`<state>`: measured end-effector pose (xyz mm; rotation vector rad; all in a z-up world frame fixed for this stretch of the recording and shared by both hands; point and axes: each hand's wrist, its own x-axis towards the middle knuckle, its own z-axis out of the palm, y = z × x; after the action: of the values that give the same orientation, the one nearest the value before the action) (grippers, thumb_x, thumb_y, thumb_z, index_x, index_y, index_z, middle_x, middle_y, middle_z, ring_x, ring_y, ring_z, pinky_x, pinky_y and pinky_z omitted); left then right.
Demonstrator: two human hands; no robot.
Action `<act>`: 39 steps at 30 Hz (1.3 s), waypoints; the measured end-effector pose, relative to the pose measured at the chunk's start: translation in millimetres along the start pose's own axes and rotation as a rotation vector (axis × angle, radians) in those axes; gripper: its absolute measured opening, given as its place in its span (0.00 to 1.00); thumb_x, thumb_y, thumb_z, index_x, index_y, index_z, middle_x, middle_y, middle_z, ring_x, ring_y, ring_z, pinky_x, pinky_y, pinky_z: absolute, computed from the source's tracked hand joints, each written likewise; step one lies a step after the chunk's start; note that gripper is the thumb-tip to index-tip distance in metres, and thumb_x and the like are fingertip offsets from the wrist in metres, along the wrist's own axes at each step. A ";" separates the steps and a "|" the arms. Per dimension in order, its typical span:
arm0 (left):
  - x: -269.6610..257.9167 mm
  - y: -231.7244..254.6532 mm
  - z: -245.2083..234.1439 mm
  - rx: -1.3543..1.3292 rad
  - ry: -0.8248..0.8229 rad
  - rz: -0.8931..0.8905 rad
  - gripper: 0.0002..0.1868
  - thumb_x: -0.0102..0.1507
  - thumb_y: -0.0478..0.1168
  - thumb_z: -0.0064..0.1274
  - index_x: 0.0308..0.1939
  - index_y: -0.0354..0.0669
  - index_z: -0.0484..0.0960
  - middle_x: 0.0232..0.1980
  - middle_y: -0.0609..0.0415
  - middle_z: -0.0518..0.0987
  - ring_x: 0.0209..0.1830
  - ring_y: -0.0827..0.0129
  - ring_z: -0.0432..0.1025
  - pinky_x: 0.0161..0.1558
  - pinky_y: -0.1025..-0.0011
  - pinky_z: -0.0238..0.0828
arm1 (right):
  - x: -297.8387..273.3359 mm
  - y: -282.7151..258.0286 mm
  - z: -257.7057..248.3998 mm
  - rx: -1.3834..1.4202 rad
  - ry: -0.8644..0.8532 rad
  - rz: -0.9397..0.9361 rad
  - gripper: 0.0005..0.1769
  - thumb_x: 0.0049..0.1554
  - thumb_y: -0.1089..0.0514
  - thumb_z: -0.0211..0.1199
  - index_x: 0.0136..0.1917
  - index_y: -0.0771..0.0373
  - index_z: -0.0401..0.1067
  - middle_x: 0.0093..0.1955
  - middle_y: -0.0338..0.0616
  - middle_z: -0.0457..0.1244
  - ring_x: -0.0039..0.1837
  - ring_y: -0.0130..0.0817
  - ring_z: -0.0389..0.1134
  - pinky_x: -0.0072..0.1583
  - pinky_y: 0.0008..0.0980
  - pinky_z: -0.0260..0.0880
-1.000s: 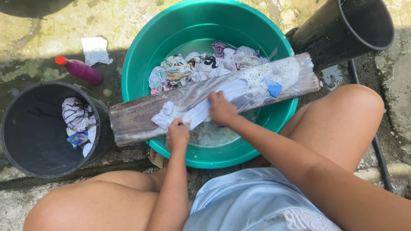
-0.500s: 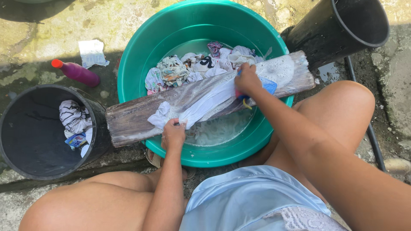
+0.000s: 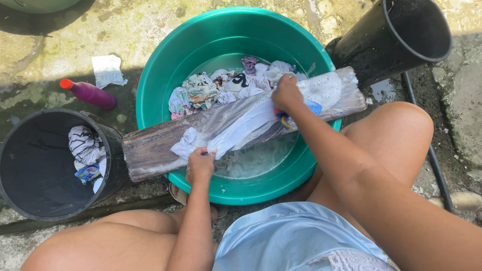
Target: The person washes white fabric items by hand in a basin of soapy water using a bar of soap and a wooden scrubbing board.
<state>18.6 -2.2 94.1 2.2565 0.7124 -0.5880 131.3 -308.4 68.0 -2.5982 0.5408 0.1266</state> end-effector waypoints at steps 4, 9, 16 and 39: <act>0.6 -1.3 2.9 0.028 0.031 0.009 0.18 0.58 0.56 0.63 0.50 0.63 0.87 0.46 0.58 0.87 0.52 0.57 0.79 0.51 0.56 0.71 | -100.7 -101.6 85.2 0.039 -0.349 -0.209 0.24 0.54 0.55 0.62 0.62 0.57 0.62 0.68 0.58 0.55 0.66 0.60 0.63 0.65 0.54 0.65; 0.7 -0.1 -1.4 0.001 -0.001 -0.012 0.18 0.56 0.57 0.65 0.48 0.63 0.87 0.45 0.60 0.87 0.52 0.59 0.79 0.52 0.57 0.72 | -51.2 -48.2 34.0 0.055 -0.098 -0.169 0.20 0.56 0.60 0.56 0.62 0.58 0.61 0.66 0.58 0.56 0.63 0.60 0.65 0.58 0.58 0.67; 1.8 2.2 -2.0 -0.013 -0.006 -0.011 0.19 0.56 0.57 0.66 0.48 0.61 0.87 0.46 0.59 0.87 0.52 0.58 0.79 0.52 0.56 0.72 | -50.7 -57.0 44.8 -0.419 -0.035 -0.240 0.23 0.56 0.66 0.57 0.65 0.65 0.61 0.63 0.57 0.58 0.61 0.53 0.66 0.52 0.47 0.76; 53.8 -6.9 25.7 -1.043 -0.102 0.188 0.17 0.65 0.45 0.60 0.51 0.36 0.82 0.34 0.56 0.78 0.20 0.78 0.66 0.20 0.77 0.54 | -75.7 -57.5 -13.9 -0.310 -0.352 -0.211 0.14 0.59 0.53 0.58 0.58 0.43 0.74 0.64 0.52 0.58 0.59 0.56 0.70 0.58 0.51 0.71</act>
<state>49.1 0.7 42.5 1.2849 0.5532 -0.1528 84.5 -241.8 119.2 -2.8175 0.1263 0.6262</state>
